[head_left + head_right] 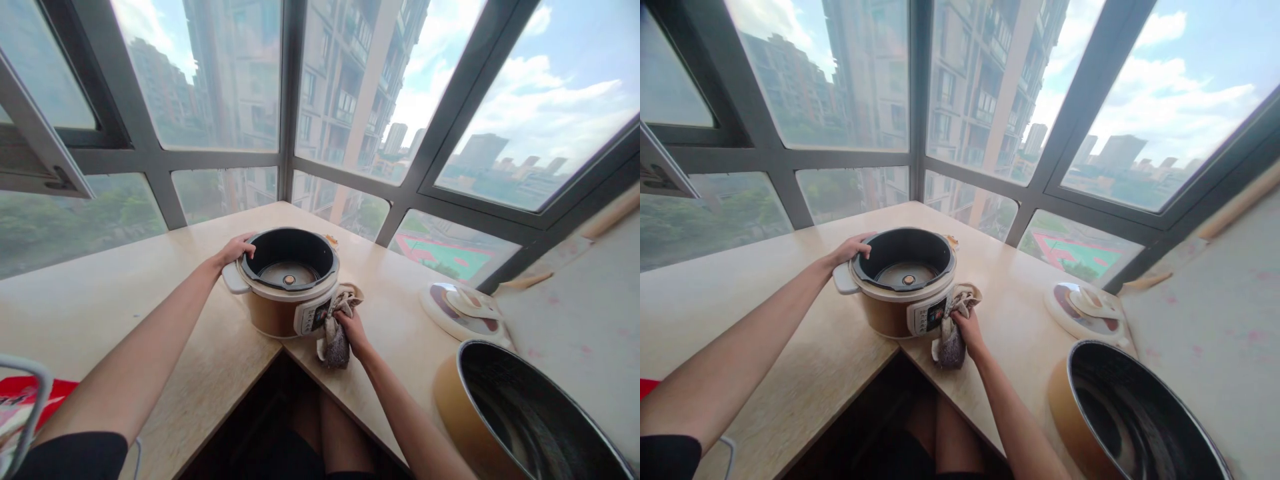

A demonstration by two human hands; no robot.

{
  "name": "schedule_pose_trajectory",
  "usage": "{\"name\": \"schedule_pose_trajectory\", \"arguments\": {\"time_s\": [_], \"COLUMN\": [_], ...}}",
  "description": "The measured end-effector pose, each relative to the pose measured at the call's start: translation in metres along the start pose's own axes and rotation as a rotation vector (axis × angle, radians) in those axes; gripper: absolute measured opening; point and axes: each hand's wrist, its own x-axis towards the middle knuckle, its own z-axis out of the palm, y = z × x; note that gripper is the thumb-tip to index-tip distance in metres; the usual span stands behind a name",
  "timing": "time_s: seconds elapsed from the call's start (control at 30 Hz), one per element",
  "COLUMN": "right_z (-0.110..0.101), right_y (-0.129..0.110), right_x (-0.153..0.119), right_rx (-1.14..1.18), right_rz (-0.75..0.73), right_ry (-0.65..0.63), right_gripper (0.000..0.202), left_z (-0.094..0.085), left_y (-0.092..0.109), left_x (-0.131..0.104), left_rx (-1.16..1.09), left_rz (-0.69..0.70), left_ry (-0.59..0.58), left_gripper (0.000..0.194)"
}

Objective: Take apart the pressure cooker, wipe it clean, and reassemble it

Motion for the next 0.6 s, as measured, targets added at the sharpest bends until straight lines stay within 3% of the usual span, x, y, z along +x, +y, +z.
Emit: {"name": "schedule_pose_trajectory", "arguments": {"time_s": [0.17, 0.37, 0.5, 0.6], "right_z": [-0.003, 0.002, -0.018, -0.045], "right_y": [0.000, -0.043, -0.068, -0.077], "right_x": [-0.018, 0.003, 0.014, 0.002], "right_rx": [-0.042, -0.042, -0.460, -0.848], "right_rz": [0.044, -0.037, -0.073, -0.076], "right_ry": [0.017, 0.071, 0.007, -0.045], "right_gripper": [0.038, 0.046, 0.041, 0.039], "left_z": [-0.006, -0.008, -0.008, -0.008], "left_y": [0.001, 0.004, 0.004, 0.001], "left_x": [0.008, 0.007, 0.006, 0.008], "left_rx": [-0.034, -0.017, -0.006, -0.082], "left_rz": [-0.015, -0.045, -0.039, -0.076], "left_ry": [-0.068, -0.100, -0.100, -0.070], "left_gripper": [0.038, 0.043, 0.043, 0.042]}}
